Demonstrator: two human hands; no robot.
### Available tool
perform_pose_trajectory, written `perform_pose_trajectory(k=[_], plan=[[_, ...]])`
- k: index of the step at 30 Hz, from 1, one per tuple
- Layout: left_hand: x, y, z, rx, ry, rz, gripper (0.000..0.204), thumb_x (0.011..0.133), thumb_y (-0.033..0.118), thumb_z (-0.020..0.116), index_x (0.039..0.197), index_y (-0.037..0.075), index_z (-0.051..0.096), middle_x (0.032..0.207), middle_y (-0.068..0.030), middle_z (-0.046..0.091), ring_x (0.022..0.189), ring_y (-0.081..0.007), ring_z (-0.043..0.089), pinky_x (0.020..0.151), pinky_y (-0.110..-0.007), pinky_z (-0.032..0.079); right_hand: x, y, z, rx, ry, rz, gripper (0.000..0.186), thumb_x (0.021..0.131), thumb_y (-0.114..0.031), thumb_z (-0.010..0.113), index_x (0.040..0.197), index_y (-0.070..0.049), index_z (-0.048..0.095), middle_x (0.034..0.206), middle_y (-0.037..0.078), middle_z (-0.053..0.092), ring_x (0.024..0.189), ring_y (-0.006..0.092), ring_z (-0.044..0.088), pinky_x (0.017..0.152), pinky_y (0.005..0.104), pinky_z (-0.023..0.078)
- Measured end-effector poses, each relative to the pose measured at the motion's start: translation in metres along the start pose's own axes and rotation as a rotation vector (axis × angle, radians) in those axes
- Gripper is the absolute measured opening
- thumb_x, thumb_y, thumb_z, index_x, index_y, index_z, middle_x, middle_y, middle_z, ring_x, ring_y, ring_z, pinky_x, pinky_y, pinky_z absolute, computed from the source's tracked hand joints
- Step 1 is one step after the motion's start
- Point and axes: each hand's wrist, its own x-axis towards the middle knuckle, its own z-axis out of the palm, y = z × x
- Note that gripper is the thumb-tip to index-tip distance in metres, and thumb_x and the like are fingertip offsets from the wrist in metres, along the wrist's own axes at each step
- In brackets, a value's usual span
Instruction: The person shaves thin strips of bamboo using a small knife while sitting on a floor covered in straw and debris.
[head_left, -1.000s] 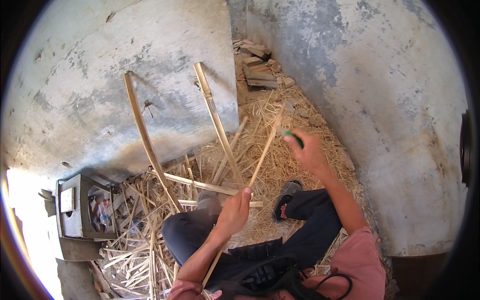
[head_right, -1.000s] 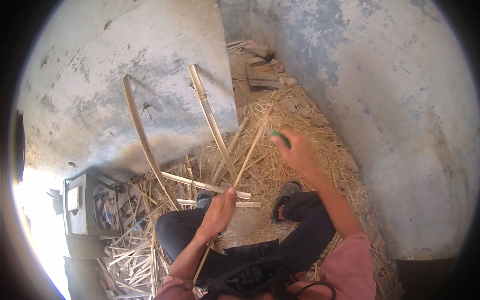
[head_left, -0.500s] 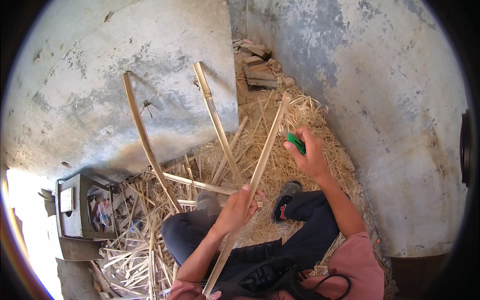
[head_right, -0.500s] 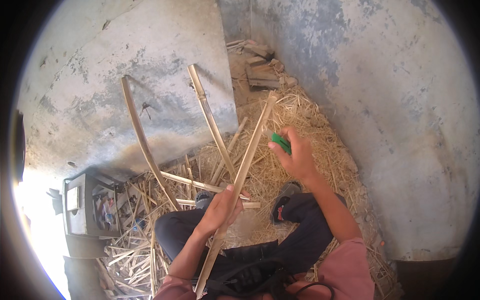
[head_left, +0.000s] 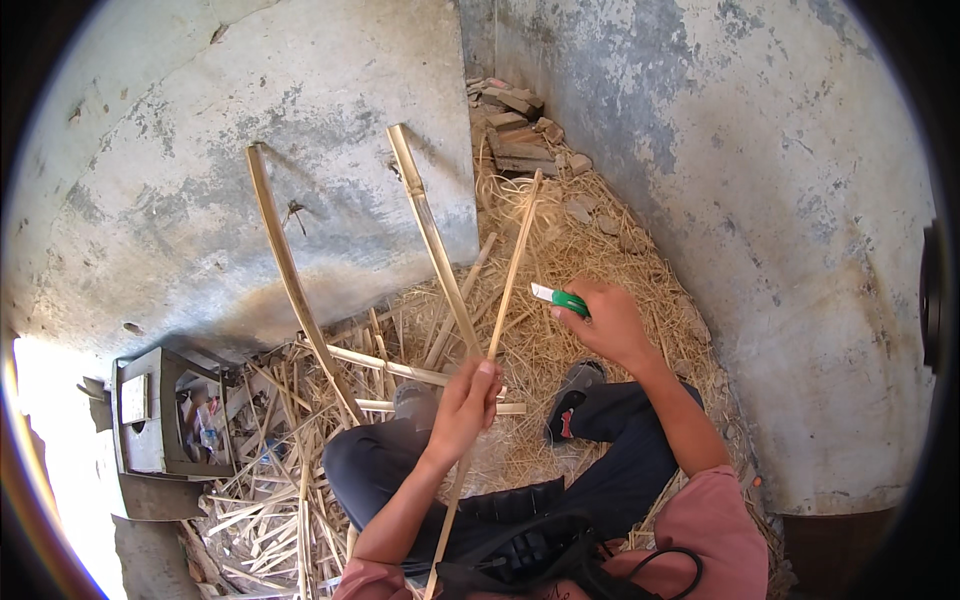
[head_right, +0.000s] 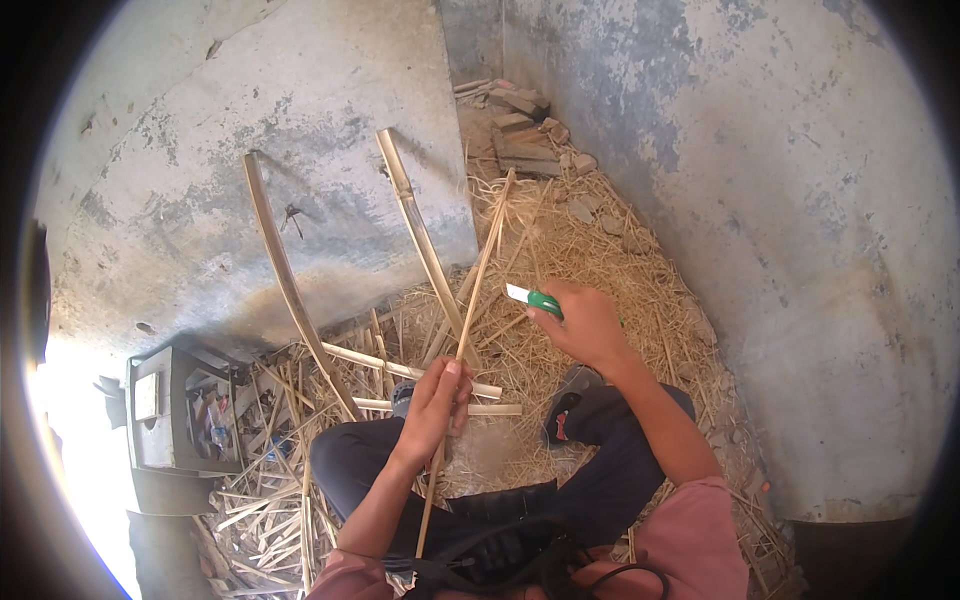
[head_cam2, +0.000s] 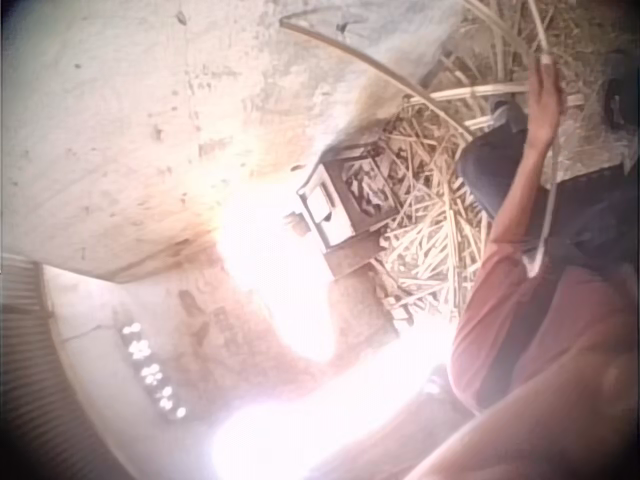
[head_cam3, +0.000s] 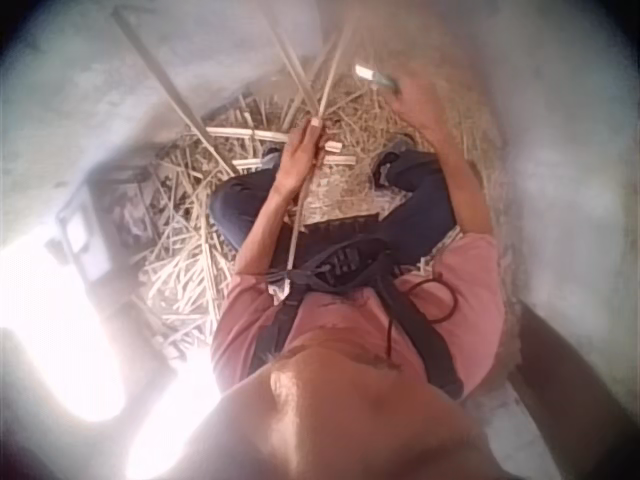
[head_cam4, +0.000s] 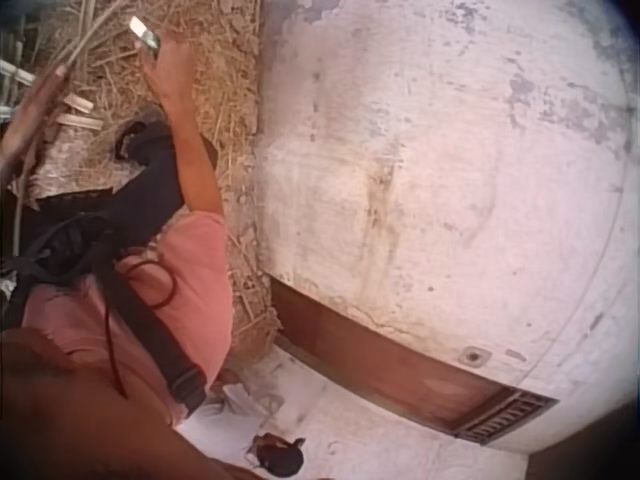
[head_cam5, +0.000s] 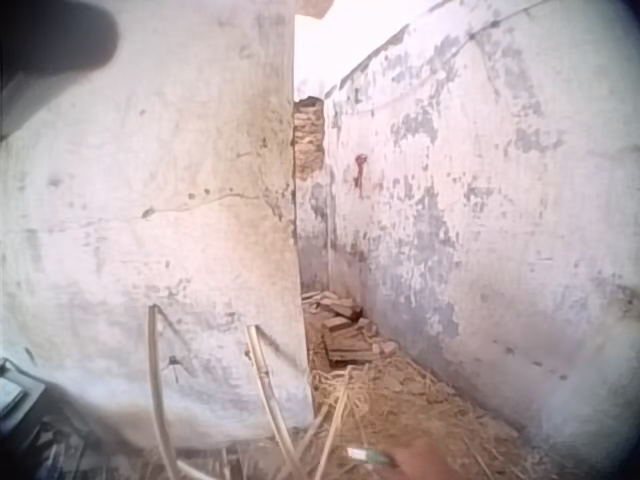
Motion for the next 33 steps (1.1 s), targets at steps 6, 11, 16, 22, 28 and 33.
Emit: perform_pose_trajectory(k=[6,11,16,22,28,33], plan=[[0.002,-0.014,0.003,0.626,-0.007,0.197,0.034,0.111,0.037,0.061,0.117,0.004,0.058,0.074,-0.0088,0.064,0.061,-0.0266,0.064,0.057,-0.037,0.050,-0.003,0.002,0.012,-0.044,-0.053,-0.013,0.028,0.097,-0.036,0.076,0.101,-0.008,0.074,0.082,0.014,0.072,0.073,0.0332,0.070,0.067,0.0447,0.053],[0.006,-0.025,-0.005,1.021,0.252,0.238,0.036,0.108,0.036,0.066,0.118,0.002,0.056,0.081,-0.0232,0.072,0.077,-0.0453,0.073,0.066,-0.051,0.055,0.002,-0.003,-0.015,0.084,-0.043,0.227,0.032,0.097,-0.039,0.077,0.099,-0.008,0.075,0.074,0.012,0.070,0.063,0.0286,0.067,0.060,0.0420,0.050],[0.007,-0.018,-0.010,0.726,0.196,0.324,0.036,0.108,0.034,0.067,0.123,0.003,0.057,0.085,-0.0230,0.075,0.076,-0.0482,0.073,0.065,-0.054,0.055,0.003,-0.001,-0.017,0.130,0.066,0.199,0.037,0.096,-0.043,0.080,0.098,-0.007,0.074,0.069,0.009,0.065,0.058,0.0217,0.062,0.057,0.0382,0.046],[-0.001,-0.003,0.004,0.512,0.054,0.267,0.027,0.108,0.024,0.069,0.117,0.001,0.058,0.088,-0.0151,0.076,0.074,-0.0228,0.073,0.068,-0.038,0.055,-0.001,-0.016,0.002,0.473,0.032,0.200,0.037,0.096,-0.037,0.083,0.094,-0.004,0.066,0.069,0.000,0.056,0.063,0.0092,0.049,0.058,0.0314,0.040],[0.001,-0.009,0.001,0.390,-0.056,0.262,0.024,0.109,0.023,0.068,0.115,0.002,0.058,0.083,-0.0099,0.071,0.071,-0.0124,0.066,0.065,-0.034,0.053,-0.002,-0.013,0.021,0.787,0.031,0.258,0.035,0.094,-0.027,0.086,0.095,-0.009,0.057,0.085,-0.002,0.063,0.075,0.0058,0.058,0.066,0.0267,0.046],[0.001,-0.011,-0.006,0.464,-0.056,0.268,0.024,0.109,0.023,0.068,0.112,0.000,0.062,0.081,-0.0109,0.071,0.067,-0.0143,0.066,0.062,-0.034,0.052,-0.001,-0.016,0.021,0.904,0.002,0.335,0.035,0.092,-0.020,0.087,0.098,-0.011,0.054,0.089,0.000,0.066,0.082,0.0065,0.064,0.071,0.0248,0.050]])
